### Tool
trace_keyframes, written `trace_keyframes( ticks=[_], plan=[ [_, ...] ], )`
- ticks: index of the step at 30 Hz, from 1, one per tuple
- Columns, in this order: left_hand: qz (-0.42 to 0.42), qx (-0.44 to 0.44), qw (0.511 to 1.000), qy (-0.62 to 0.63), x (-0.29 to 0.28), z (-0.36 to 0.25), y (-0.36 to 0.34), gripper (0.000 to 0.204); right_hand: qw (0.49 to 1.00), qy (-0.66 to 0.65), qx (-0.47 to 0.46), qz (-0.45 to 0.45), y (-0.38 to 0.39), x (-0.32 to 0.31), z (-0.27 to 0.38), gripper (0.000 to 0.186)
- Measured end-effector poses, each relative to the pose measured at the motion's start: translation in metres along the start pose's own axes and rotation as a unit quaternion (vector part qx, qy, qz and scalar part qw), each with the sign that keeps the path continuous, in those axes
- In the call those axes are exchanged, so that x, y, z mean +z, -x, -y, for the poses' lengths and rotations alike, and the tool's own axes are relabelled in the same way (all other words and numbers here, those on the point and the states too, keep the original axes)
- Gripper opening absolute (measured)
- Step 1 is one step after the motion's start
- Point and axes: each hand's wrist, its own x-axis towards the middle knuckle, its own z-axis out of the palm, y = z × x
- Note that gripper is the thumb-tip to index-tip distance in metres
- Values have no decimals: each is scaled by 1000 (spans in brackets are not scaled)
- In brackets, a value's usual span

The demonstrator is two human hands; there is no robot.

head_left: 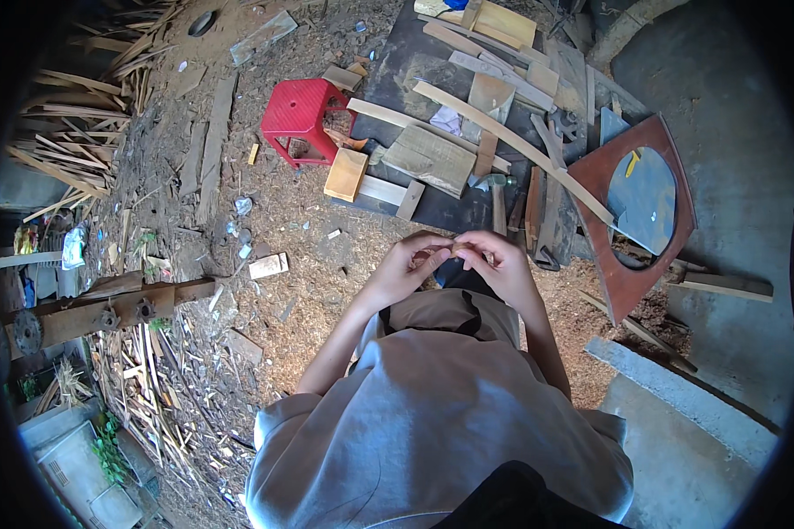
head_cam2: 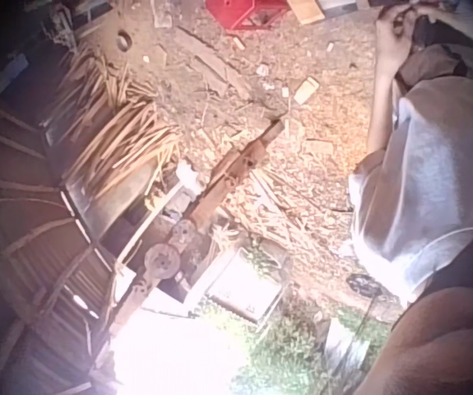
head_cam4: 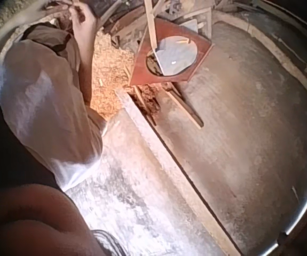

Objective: Assembling small wooden blocks using a hammer in a workshop.

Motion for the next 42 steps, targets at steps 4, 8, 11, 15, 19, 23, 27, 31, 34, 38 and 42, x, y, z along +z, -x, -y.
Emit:
trace_keyframes(
  ticks=[4,8,11,15,19,23,27,31,34,38,42],
  plan=[
    [92,-46,991,84,-10,13,-10,21,991,77,-52,94,-10,-9,6,20],
    [121,-66,982,127,-18,26,-24,22,995,34,-19,96,-11,-12,-3,21],
    [122,-54,982,133,-14,38,-28,24,994,4,61,88,-10,-14,-13,24],
    [123,-76,979,146,-8,54,-39,29,992,-110,62,-6,-7,-15,-36,18],
    [42,20,998,33,-1,88,-60,26,945,273,151,-95,1,-35,-107,26],
    [-57,86,972,-209,12,146,-87,26,818,471,312,-109,40,-27,-198,33],
    [-103,74,983,-130,15,185,-92,27,856,401,243,-217,33,-6,-223,49],
    [-91,88,974,-185,13,204,-92,25,839,396,328,-177,25,1,-211,55],
    [-106,110,958,-242,12,205,-96,24,841,410,309,-168,30,-2,-216,51],
    [-99,102,962,-234,5,213,-94,25,875,317,257,-261,28,-16,-187,53],
    [-92,89,973,-190,7,211,-96,27,894,238,244,-290,59,-23,-158,34]
  ],
)
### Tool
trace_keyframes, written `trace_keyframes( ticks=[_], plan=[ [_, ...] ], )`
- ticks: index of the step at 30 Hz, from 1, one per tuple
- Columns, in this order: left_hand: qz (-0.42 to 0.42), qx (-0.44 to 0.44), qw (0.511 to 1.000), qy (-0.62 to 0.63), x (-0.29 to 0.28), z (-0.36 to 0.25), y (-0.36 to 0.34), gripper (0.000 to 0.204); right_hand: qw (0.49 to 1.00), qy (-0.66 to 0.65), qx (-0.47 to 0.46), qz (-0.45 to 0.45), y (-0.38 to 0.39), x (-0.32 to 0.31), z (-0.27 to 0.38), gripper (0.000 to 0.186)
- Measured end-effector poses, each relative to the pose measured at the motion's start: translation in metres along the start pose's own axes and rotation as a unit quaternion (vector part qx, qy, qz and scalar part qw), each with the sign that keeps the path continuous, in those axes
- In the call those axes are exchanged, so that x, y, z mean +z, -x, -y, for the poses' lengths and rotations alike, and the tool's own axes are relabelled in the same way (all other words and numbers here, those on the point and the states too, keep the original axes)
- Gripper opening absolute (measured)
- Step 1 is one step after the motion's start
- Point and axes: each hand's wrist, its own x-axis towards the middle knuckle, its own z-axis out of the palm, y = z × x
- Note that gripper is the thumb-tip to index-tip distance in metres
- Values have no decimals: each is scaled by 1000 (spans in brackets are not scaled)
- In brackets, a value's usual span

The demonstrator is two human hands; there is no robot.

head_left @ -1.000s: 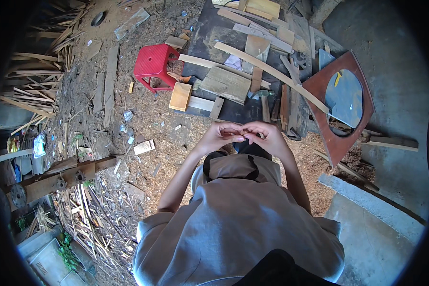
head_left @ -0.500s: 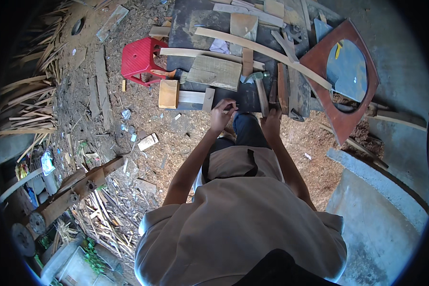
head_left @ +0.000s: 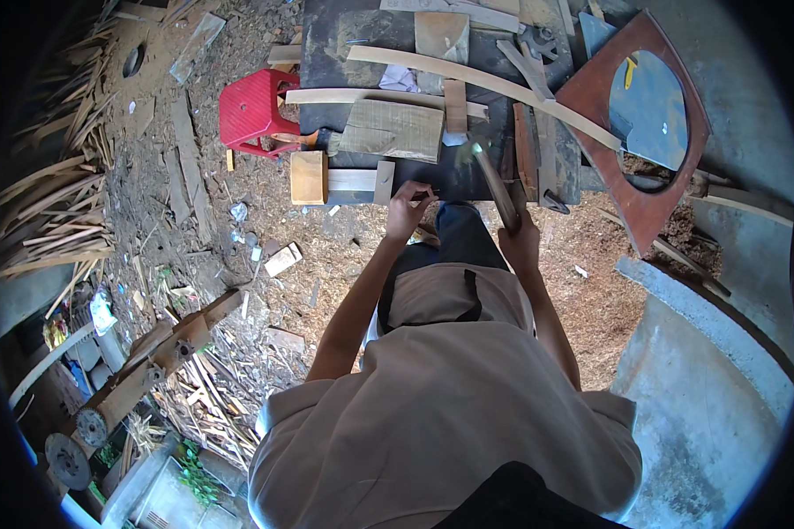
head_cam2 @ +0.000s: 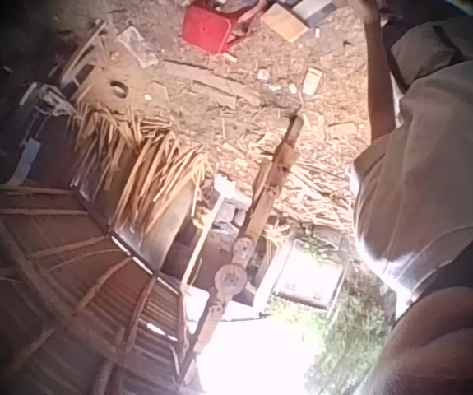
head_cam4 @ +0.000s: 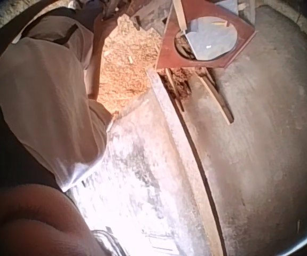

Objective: Assembling small wooden blocks using a hammer in a workshop.

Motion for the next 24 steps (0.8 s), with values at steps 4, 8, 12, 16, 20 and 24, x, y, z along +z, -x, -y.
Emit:
trace_keyframes(
  ticks=[4,8,12,16,20,24],
  plan=[
    [-20,-9,999,29,0,-1,1,27,979,-44,86,181,15,-42,25,21],
    [-6,-11,1000,-9,-2,-7,-4,25,979,-44,78,185,17,-30,5,16],
    [16,-24,999,-20,-8,-6,-4,24,977,19,42,209,16,-13,-14,19],
    [13,-6,1000,-17,-8,-4,-5,26,972,-16,50,230,19,-3,-21,20],
    [15,-11,1000,-19,-6,0,-5,27,967,46,56,243,15,7,-35,20],
    [18,-12,1000,-23,-9,8,-2,26,970,4,73,232,17,-6,-13,23]
  ],
)
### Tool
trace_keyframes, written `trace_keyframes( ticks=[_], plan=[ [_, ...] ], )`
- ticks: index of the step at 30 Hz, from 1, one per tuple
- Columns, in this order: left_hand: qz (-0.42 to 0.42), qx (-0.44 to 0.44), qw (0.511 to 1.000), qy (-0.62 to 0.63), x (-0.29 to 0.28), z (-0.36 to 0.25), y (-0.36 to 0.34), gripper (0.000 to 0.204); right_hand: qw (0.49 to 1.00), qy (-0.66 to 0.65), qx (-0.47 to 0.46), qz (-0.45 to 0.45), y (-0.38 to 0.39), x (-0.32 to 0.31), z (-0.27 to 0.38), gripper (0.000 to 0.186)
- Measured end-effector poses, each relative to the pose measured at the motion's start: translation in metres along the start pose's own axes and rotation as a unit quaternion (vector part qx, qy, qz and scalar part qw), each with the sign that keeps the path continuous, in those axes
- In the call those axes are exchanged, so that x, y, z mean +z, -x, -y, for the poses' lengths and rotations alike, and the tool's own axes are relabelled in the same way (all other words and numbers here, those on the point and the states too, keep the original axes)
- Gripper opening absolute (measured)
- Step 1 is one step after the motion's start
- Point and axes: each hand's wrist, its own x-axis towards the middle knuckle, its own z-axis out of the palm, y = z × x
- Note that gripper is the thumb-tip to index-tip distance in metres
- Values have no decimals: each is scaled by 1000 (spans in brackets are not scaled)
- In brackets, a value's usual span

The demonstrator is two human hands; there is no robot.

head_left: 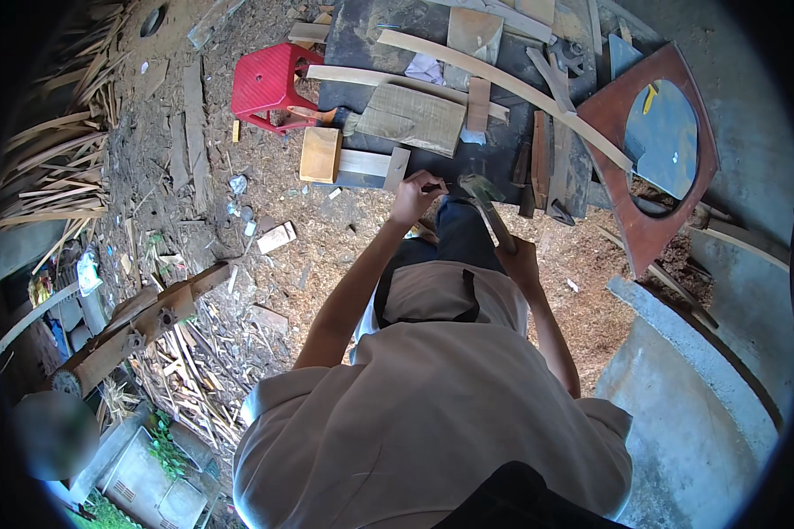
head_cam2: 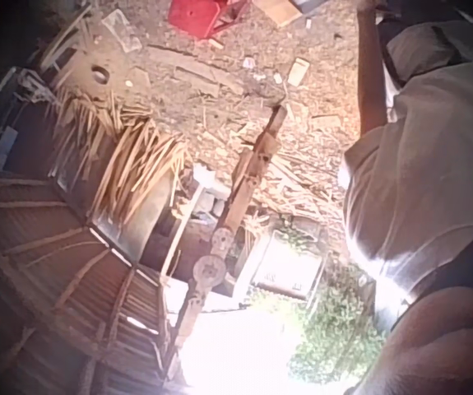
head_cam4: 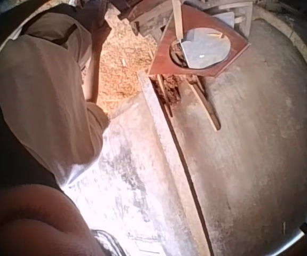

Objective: Assembling small wooden blocks using a hammer in a workshop.

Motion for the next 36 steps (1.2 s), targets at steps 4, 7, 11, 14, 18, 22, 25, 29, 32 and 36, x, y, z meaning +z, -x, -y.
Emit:
trace_keyframes(
  ticks=[4,7,11,14,18,22,25,29,32,36],
  plan=[
    [10,0,1000,8,1,-8,-4,24,998,-40,-19,-34,-5,16,-11,26],
    [30,26,998,-38,1,-11,-8,22,1000,18,-8,-5,-20,18,-15,22],
    [42,26,998,-43,-5,-4,-5,21,1000,-4,5,-2,-10,10,-7,22],
    [48,6,998,28,-4,-6,-5,22,999,-21,-7,-26,-4,8,-9,27],
    [29,56,998,2,-4,-8,1,28,1000,-4,7,-12,-2,5,-13,27],
    [-13,81,995,-48,1,-8,7,29,1000,12,11,7,1,3,-11,27],
    [-12,74,995,-66,5,-12,11,28,1000,7,-17,-11,-2,10,-12,24],
    [-6,75,995,-66,9,-16,16,29,1000,15,-10,-9,-7,13,-14,24],
    [-15,101,992,-79,9,-17,17,31,1000,21,-13,-6,-8,14,-16,24],
    [-3,112,989,-95,4,-18,17,34,999,30,-12,-10,-9,12,-11,24]
  ],
)
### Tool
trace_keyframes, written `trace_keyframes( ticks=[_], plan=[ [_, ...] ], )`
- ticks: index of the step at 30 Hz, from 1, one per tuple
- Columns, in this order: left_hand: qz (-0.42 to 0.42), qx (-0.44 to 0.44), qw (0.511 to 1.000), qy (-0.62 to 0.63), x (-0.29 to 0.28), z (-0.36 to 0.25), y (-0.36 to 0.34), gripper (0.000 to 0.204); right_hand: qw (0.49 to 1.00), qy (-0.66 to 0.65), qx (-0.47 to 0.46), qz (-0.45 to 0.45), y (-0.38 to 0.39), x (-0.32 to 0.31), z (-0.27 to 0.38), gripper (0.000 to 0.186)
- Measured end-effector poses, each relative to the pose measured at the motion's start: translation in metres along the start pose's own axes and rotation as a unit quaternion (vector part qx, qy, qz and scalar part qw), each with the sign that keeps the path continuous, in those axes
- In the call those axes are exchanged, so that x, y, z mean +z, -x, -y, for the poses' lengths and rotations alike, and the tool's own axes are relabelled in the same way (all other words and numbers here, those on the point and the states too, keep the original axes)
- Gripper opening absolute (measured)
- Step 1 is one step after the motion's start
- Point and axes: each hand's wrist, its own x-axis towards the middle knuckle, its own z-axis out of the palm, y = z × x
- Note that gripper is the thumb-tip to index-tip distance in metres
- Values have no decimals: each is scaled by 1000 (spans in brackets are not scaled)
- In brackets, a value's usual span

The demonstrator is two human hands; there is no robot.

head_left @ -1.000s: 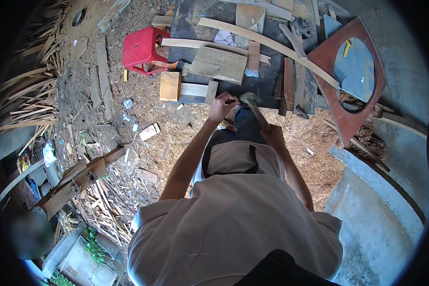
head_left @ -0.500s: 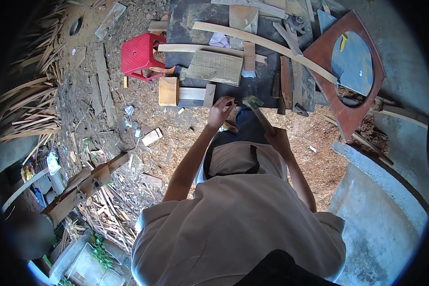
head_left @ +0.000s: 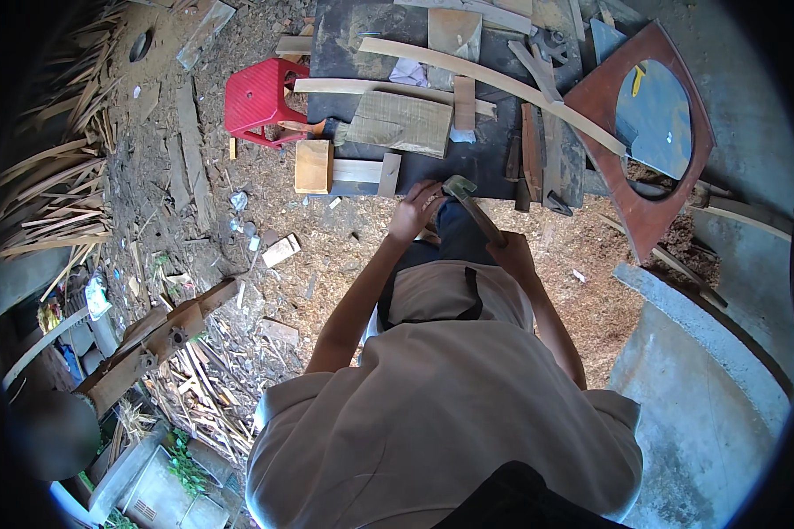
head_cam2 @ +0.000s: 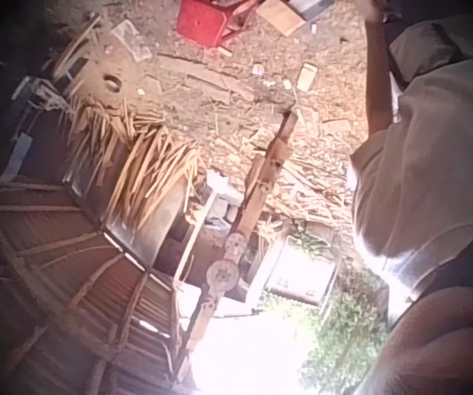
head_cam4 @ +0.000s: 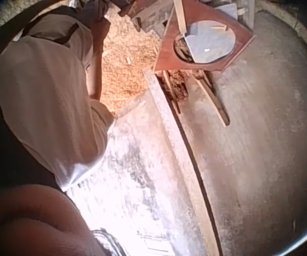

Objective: Assembling small wooden blocks using a hammer in a workshop.

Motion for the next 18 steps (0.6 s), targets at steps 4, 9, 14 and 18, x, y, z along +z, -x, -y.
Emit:
trace_keyframes(
  ticks=[4,9,14,18],
  plan=[
    [-16,-37,999,-6,-3,-5,-1,28,1000,5,2,-6,2,-3,2,24],
    [-33,-35,999,19,-2,-5,-11,26,1000,-22,4,-7,5,-8,7,25],
    [-14,-58,998,36,0,1,-14,23,1000,-16,20,11,2,-1,5,26],
    [29,-49,998,21,-6,2,-20,22,999,-30,-7,-16,-1,-4,1,25]
  ],
)
